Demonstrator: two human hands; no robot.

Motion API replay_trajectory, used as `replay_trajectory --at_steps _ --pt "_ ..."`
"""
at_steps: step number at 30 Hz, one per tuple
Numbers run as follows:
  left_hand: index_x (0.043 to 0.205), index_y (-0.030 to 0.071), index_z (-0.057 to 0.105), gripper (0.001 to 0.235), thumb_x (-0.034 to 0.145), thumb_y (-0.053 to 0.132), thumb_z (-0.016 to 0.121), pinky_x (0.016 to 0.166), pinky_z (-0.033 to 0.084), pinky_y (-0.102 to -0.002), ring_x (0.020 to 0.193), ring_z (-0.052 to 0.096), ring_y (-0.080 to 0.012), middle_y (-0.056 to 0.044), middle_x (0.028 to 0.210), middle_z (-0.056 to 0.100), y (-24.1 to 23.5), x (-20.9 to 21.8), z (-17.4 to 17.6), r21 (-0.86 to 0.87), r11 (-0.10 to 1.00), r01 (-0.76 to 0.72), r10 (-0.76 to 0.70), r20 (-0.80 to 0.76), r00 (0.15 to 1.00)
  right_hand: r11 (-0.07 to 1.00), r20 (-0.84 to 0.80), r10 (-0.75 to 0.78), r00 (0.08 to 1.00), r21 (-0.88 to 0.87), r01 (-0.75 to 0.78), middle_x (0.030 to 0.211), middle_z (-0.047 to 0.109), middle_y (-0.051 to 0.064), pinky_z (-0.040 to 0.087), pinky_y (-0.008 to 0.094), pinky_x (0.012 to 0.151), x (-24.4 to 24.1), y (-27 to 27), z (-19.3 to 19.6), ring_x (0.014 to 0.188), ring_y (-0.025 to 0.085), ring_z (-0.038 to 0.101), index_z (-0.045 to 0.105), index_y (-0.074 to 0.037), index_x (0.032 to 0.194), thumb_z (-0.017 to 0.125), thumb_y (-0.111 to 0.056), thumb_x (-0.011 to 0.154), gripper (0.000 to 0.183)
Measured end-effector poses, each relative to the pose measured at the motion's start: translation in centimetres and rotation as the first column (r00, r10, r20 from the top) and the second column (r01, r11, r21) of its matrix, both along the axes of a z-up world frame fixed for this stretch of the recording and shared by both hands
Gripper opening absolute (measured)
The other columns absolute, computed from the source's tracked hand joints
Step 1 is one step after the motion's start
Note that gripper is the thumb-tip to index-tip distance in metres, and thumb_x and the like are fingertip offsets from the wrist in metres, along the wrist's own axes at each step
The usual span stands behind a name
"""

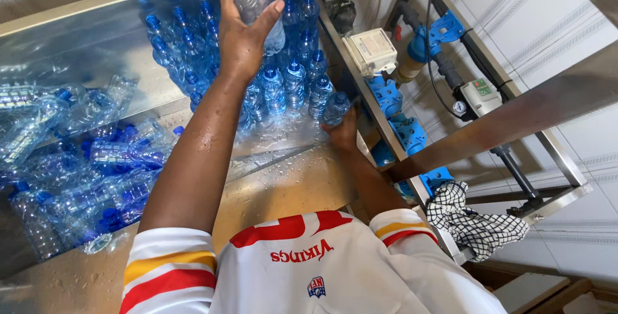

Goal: The person repeatedly picks up empty plastic water bottles from a metal sink, fills them with water from a tap, and places them into a growing stack on the right side of the sink.

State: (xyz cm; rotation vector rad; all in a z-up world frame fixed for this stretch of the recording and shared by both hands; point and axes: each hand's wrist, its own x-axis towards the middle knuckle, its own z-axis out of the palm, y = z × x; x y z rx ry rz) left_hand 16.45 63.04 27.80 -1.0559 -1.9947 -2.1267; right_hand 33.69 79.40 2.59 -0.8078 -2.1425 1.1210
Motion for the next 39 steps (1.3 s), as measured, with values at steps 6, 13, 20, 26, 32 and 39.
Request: replay_trajectory --at_steps 6,13,20,26,32,39 --pt "0.163 0.024 0.034 0.079 0.107 0.048 0.086 0.106 0.065 -0.042 0.134 0.079 -0.0331 -0.015 0.152 0.069 -0.7 0.2 0.6 -0.032 0.999 0.013 -0.014 -0.009 1.0 0.91 -0.054 -0.073 0.996 0.404 0.089 0.129 0.07 0.024 0.047 0.065 0.097 -0.2 -0.2 -2.0 0.123 0.049 0.062 0.064 0.0 0.132 0.11 -0.04 0.057 0.097" --pt "0.168 0.022 0.028 0.09 0.107 0.05 0.087 0.111 0.065 -0.043 0.138 0.078 -0.0347 -0.016 0.159 0.066 -0.6 0.4 0.7 -0.028 1.0 0.005 -0.006 -0.003 1.0 0.965 0.113 -0.157 0.981 0.23 0.128 0.151 0.06 0.022 0.04 0.073 0.11 -0.5 -1.0 -1.5 0.145 0.051 0.05 0.053 -0.004 0.158 0.117 -0.038 0.044 0.134" --pt "0.167 0.022 0.028 0.098 0.097 0.063 0.083 0.102 0.068 -0.045 0.135 0.076 -0.0372 -0.019 0.157 0.065 -0.2 0.4 0.9 -0.063 0.998 0.009 -0.007 0.039 0.999 0.988 -0.212 -0.117 0.97 0.078 0.137 0.152 0.042 0.022 0.046 0.051 0.11 -1.7 -2.4 5.9 0.136 0.037 0.048 0.041 -0.009 0.155 0.089 -0.044 0.088 0.09" --pt "0.168 0.021 0.031 0.096 0.096 0.059 0.081 0.106 0.062 -0.039 0.128 0.078 -0.0268 -0.011 0.149 0.073 -0.5 1.1 1.1 -0.024 0.999 0.03 -0.029 0.027 0.999 0.884 -0.446 0.465 0.765 0.191 -0.427 0.153 0.052 0.018 0.054 0.047 0.114 -8.7 -3.2 21.8 0.142 0.034 0.055 0.045 -0.012 0.158 0.071 -0.049 0.106 0.07" --pt "0.174 0.023 0.034 0.093 0.099 0.057 0.076 0.113 0.052 -0.046 0.149 0.058 -0.0287 -0.013 0.171 0.056 -6.6 2.2 -4.8 -0.088 0.994 0.059 -0.047 0.137 0.989 0.846 -0.438 0.532 0.725 0.254 -0.468 0.151 0.062 0.014 0.053 0.037 0.111 -14.2 -4.0 25.9 0.131 0.026 0.068 0.037 -0.017 0.159 0.095 -0.039 0.105 0.082" --pt "0.16 0.016 0.055 0.063 0.102 0.006 0.079 0.093 0.061 -0.03 0.112 0.071 -0.0192 -0.007 0.124 0.074 -25.4 1.3 -15.1 0.176 0.903 -0.391 0.319 0.334 0.887 0.936 -0.444 0.332 0.832 0.267 -0.231 0.169 0.051 0.026 0.042 0.043 0.131 -16.5 -2.2 23.5 0.157 0.035 0.055 0.033 -0.005 0.169 0.132 -0.031 0.094 0.127"
